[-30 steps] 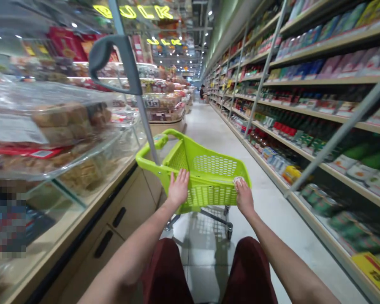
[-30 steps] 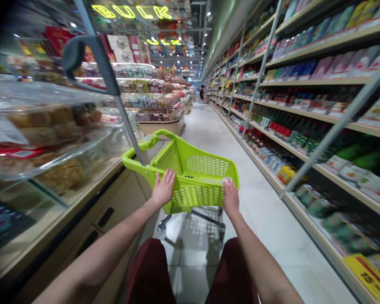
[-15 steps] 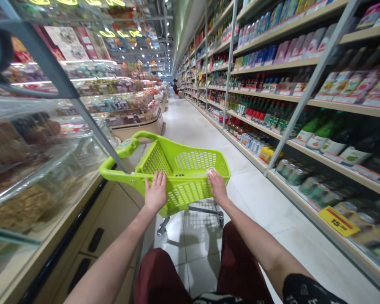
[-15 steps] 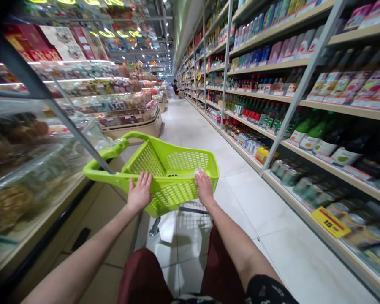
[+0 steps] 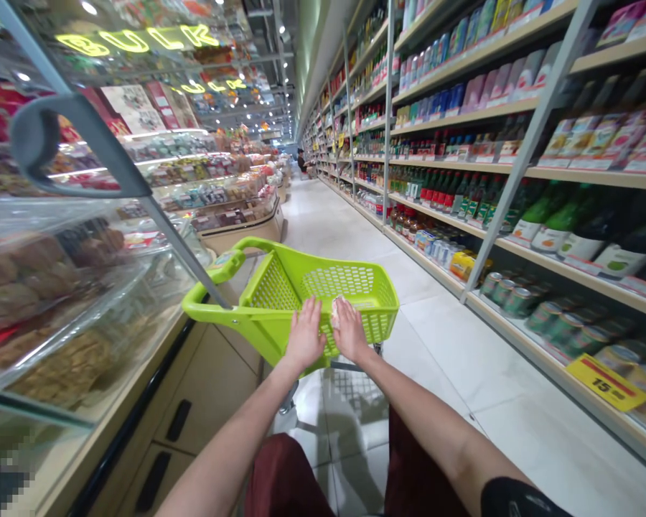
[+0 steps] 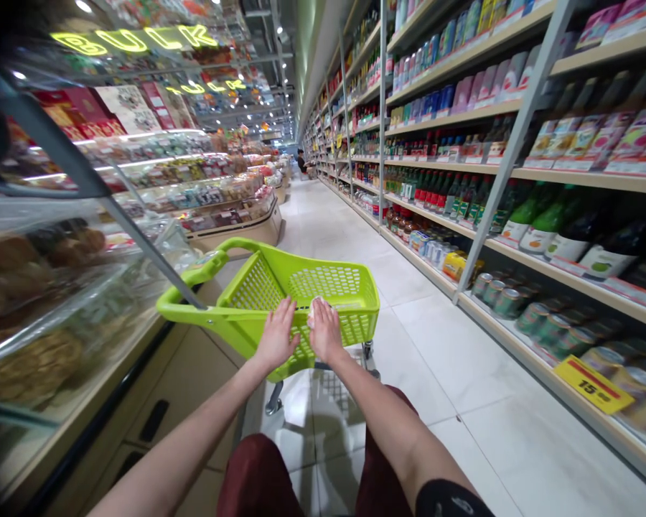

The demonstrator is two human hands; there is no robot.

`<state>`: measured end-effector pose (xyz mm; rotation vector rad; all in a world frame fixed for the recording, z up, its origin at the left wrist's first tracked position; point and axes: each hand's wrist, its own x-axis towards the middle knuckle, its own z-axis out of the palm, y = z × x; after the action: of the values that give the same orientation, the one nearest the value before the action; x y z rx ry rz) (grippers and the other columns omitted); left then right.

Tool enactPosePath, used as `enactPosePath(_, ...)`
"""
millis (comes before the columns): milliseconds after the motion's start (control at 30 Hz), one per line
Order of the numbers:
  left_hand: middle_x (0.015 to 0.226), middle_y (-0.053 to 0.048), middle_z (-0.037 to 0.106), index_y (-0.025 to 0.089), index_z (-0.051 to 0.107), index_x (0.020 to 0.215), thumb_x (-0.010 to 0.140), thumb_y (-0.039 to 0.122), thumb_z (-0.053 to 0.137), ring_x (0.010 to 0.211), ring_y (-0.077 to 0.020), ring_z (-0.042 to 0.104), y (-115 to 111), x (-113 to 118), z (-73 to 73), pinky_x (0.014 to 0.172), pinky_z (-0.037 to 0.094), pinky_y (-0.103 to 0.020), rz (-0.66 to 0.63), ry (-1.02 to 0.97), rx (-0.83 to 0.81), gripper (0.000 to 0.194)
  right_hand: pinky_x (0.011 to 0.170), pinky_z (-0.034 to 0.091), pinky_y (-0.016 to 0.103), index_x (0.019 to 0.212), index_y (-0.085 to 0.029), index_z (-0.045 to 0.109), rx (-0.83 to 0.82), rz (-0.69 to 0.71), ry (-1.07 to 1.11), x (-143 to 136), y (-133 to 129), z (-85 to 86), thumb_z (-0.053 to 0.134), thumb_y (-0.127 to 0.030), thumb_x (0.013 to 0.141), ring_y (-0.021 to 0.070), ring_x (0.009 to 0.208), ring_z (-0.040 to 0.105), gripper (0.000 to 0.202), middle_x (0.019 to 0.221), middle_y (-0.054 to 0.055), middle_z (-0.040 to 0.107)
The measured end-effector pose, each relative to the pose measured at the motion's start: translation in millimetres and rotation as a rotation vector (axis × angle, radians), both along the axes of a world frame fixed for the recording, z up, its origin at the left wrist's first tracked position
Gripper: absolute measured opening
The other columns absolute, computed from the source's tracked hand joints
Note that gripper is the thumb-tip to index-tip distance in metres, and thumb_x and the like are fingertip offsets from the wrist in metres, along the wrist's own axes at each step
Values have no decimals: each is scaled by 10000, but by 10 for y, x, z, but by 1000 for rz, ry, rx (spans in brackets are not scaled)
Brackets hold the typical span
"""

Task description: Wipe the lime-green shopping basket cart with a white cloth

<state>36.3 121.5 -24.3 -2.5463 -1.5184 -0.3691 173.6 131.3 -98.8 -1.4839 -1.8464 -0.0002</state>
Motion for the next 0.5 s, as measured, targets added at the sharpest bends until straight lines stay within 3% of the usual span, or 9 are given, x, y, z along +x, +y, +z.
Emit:
enactPosePath(100, 1448, -64, 196, 127, 213, 1356, 749, 183, 389, 1325, -159, 157, -13, 236, 11, 1072, 192, -376, -213, -53, -119, 634, 1024, 98, 561, 1371, -88, 192, -112, 6, -22, 10, -28, 57, 453, -172, 704, 303, 1313, 122, 721, 1424, 152, 215)
enactPosePath(167, 1440, -63, 222, 138, 207, 1358, 784, 203, 355, 1319, -152, 178, 21, 347, -2, 1064, 209, -377, -283, -74, -195, 596, 1019, 113, 559, 1366, -97, 205, -166, 53, -36, 123, -43, 66, 463, -199, 696, 301, 1306, 157, 726, 1416, 156, 233)
enactPosePath(267, 1406, -92, 301, 140, 203, 1353, 839, 289, 320, 1291, -174, 255, 105, 472, -42, 1050, 217, -422, -258, -94, -209, 548, 1026, 179, 497, 1367, -80, 172, -167, 56, -2, 370, -76, 67, 433, -176, 686, 251, 1283, 243, 736, 1394, 163, 282)
enactPosePath(400, 1278, -103, 462, 170, 353, 1265, 854, 365, 347, 1183, -220, 395, 217, 633, -158, 1001, 260, -464, -185, -32, -61, 455, 1012, 239, 446, 1359, -74, 188, -127, -125, 10, 641, -126, 68, 393, -109, 671, 231, 1266, 281, 719, 1371, 154, 329)
enactPosePath(500, 1215, -98, 502, 198, 446, 1170, 856, 340, 374, 1146, -232, 420, 274, 710, -285, 974, 282, -461, -159, 36, 44, 352, 1001, 237, 463, 1340, -99, 258, -173, -208, -75, 708, -145, 53, 398, -103, 680, 250, 1253, 302, 675, 1342, 136, 382)
